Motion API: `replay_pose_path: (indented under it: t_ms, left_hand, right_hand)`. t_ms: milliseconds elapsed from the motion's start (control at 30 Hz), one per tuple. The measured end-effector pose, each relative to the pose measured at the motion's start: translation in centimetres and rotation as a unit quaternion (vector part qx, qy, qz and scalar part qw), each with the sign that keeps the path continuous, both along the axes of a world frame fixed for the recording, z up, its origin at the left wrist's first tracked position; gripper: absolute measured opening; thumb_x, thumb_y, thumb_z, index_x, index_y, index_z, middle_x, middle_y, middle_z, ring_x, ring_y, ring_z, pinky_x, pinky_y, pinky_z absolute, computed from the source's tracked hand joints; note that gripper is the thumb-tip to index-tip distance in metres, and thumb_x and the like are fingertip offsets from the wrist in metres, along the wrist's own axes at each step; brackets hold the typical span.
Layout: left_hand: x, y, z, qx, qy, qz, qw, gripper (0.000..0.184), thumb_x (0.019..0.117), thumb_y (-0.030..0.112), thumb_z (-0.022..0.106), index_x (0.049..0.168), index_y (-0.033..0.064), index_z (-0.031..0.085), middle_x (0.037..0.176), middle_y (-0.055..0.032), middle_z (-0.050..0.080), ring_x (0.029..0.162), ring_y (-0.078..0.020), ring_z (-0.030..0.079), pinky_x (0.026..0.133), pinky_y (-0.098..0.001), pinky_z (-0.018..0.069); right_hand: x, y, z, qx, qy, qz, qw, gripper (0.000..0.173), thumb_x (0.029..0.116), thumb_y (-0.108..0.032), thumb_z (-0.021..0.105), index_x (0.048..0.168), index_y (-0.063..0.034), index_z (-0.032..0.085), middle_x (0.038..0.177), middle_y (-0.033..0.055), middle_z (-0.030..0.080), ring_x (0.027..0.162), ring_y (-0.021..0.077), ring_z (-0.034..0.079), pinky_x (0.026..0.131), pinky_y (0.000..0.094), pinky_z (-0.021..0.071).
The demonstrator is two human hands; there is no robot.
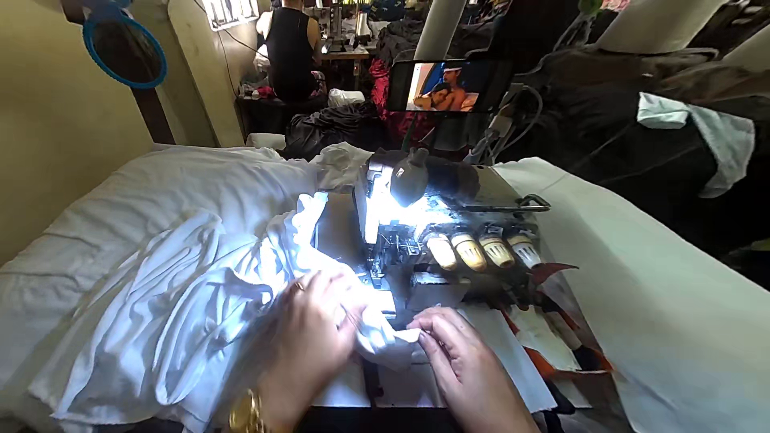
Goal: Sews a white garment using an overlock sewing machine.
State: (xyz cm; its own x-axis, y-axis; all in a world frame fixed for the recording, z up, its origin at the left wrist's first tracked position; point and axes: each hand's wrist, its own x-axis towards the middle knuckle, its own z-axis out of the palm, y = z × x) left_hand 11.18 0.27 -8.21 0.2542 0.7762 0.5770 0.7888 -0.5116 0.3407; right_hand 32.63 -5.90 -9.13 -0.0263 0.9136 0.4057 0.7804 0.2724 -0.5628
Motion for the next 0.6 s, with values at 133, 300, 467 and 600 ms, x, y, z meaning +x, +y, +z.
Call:
replay_pose_path:
  t_ms: [133, 300, 467, 600]
  left_hand:
    - [-1.8, 3.0, -0.3, -0.062, -0.028, 0.035, 0.997, 0.039, 0.0988, 0.035, 0.055, 0.130, 0.0190, 0.071, 0.143, -0.0032, 0.062, 0.129, -0.0266, 0.060, 0.101, -0.0581, 0.0488]
    - [-0.1, -4.0, -1.1, 0.047, -0.193, -0.095, 0.975, 0.040, 0.0995, 0.058, 0.055, 0.098, 0.0187, 0.059, 0.102, 0.0011, 0.061, 0.106, -0.0080, 0.059, 0.097, -0.0250, 0.0462]
    - [0.4, -5.3, -1.3, -0.065, -0.310, -0.154, 0.936, 0.017, 0.1020, 0.022, 0.062, 0.100, 0.0065, 0.066, 0.104, -0.0048, 0.069, 0.106, -0.0073, 0.064, 0.095, -0.0233, 0.0519]
    - [-1.2, -2.3, 2.5, -0.016, -0.254, -0.124, 0.959, 0.018, 0.1081, 0.023, 0.050, 0.102, 0.0088, 0.060, 0.086, 0.0029, 0.062, 0.077, 0.0039, 0.059, 0.071, -0.0107, 0.0511]
  right_hand:
    - [-0.8, -1.2, 2.6, -0.086, 0.164, 0.091, 0.979, 0.014, 0.0971, -0.004, 0.062, 0.109, 0.0024, 0.064, 0.095, 0.0078, 0.070, 0.085, 0.0095, 0.069, 0.079, 0.0267, 0.0591]
    - [-3.7, -0.6, 4.1, -0.045, 0.344, 0.161, 0.924, 0.034, 0.0911, -0.007, 0.075, 0.116, -0.0014, 0.053, 0.085, -0.0036, 0.065, 0.073, 0.0012, 0.063, 0.068, 0.0203, 0.0561]
    - [-4.4, 0.7, 3.3, -0.017, 0.320, 0.138, 0.937, 0.040, 0.0883, -0.021, 0.080, 0.115, -0.0028, 0.057, 0.078, -0.0055, 0.063, 0.067, -0.0011, 0.058, 0.060, 0.0154, 0.0512]
    - [-3.4, 0.2, 3.3, -0.075, 0.302, 0.145, 0.939, 0.036, 0.0893, -0.014, 0.078, 0.116, -0.0022, 0.056, 0.078, -0.0047, 0.066, 0.066, 0.0004, 0.061, 0.059, 0.0173, 0.0527]
